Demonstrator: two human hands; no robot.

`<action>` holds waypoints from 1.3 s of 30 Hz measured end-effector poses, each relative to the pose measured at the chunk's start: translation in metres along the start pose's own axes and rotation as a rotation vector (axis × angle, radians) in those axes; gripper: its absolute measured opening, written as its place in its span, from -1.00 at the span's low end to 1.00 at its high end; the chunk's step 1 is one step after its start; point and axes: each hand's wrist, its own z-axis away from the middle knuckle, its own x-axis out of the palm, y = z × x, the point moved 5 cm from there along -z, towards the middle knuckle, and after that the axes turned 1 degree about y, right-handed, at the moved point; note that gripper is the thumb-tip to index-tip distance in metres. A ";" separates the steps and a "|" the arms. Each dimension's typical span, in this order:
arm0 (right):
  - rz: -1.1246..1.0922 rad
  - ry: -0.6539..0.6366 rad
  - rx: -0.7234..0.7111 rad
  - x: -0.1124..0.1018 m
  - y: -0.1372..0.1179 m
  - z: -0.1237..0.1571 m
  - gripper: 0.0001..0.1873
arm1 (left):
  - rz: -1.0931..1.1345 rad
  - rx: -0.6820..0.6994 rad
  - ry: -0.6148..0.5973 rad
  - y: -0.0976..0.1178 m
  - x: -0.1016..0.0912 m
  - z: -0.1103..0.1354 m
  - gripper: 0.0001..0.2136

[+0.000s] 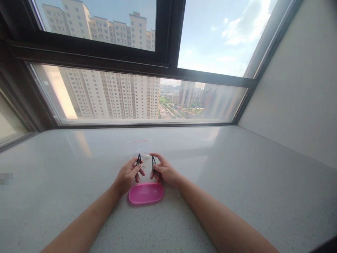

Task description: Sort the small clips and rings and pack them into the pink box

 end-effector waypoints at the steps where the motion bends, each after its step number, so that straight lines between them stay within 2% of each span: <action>1: -0.005 -0.001 -0.003 0.000 0.000 0.000 -0.36 | -0.005 0.001 0.000 0.000 0.000 0.000 -0.83; 10: -0.034 -0.020 -0.017 0.001 0.002 -0.001 -0.23 | -0.058 0.005 0.022 0.005 0.003 0.001 -0.81; 20: 0.013 -0.006 -0.056 -0.001 0.005 -0.003 -0.23 | -0.123 0.021 0.102 0.006 -0.001 0.002 -0.62; 25: 0.002 -0.030 -0.054 -0.001 0.005 -0.003 -0.26 | -0.108 0.030 0.098 0.006 -0.002 0.002 -0.56; 32: -0.042 -0.071 -0.065 -0.001 0.007 -0.005 -0.30 | -0.086 0.025 0.083 0.005 -0.002 0.002 -0.75; 39: -0.030 -0.063 -0.075 -0.001 0.004 -0.004 -0.33 | -0.062 0.010 0.074 0.006 -0.003 0.001 -0.75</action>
